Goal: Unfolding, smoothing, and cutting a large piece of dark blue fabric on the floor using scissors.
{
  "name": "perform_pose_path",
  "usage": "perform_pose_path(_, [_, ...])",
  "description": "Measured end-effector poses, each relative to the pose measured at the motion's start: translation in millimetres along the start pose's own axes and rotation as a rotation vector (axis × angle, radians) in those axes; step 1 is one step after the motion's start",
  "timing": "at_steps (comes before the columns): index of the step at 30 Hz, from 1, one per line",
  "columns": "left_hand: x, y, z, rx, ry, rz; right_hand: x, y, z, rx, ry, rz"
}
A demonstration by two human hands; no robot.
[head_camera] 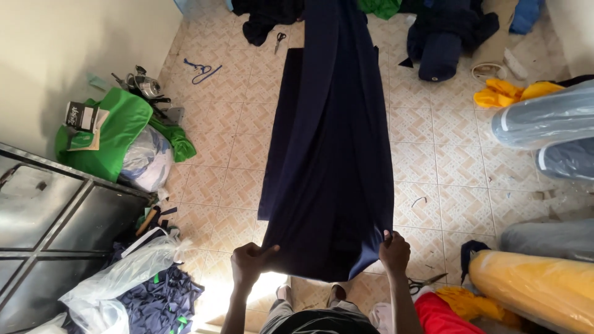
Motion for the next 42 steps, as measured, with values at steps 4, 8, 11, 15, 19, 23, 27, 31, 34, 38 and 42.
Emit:
perform_pose_path(4, [-37,-33,18,-0.19,-0.032,-0.007,33,-62,-8,-0.096,0.109,0.262])
perform_pose_path(8, [-58,-12,-2,0.132,-0.339,0.01,114,-194,11,-0.267,-0.282,0.485])
perform_pose_path(11, [-52,35,-17,0.286,-0.537,0.085,156,-247,-13,-0.119,-0.417,0.628])
perform_pose_path(15, [-60,34,-28,0.242,-0.489,0.271,180,-268,-13,-0.293,-0.528,0.476])
perform_pose_path(19, [-85,-28,-43,0.736,-0.567,0.144,195,-262,-11,-0.536,-0.52,0.199])
perform_pose_path(23, [-77,10,-3,0.74,-0.506,0.226,189,-246,-9,-0.685,-0.454,0.078])
perform_pose_path(27, [-106,-60,-26,0.048,-0.363,-0.663,184,-245,-30,-0.622,-0.486,0.211])
perform_pose_path(31, [-95,-19,5,0.053,-0.35,-0.248,198,-294,-8,-0.684,-0.673,0.088])
perform_pose_path(34, [-83,10,9,0.497,-0.342,0.15,190,-292,-8,-0.634,-0.653,0.114])
perform_pose_path(38, [-107,-13,-19,0.965,-0.125,0.46,160,-250,-26,-0.626,-0.499,0.054])
perform_pose_path(42, [-203,-98,-45,0.878,0.126,0.291,120,-198,-5,-0.699,-0.176,-0.157])
Point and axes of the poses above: each hand's wrist, its own x-axis away from the middle knuckle, its own z-axis out of the back of the hand, y = z × x, the point moved 2 cm from there along -x, towards the middle knuckle, and after that the axes turned 1 degree about -z, right-handed, at the moved point
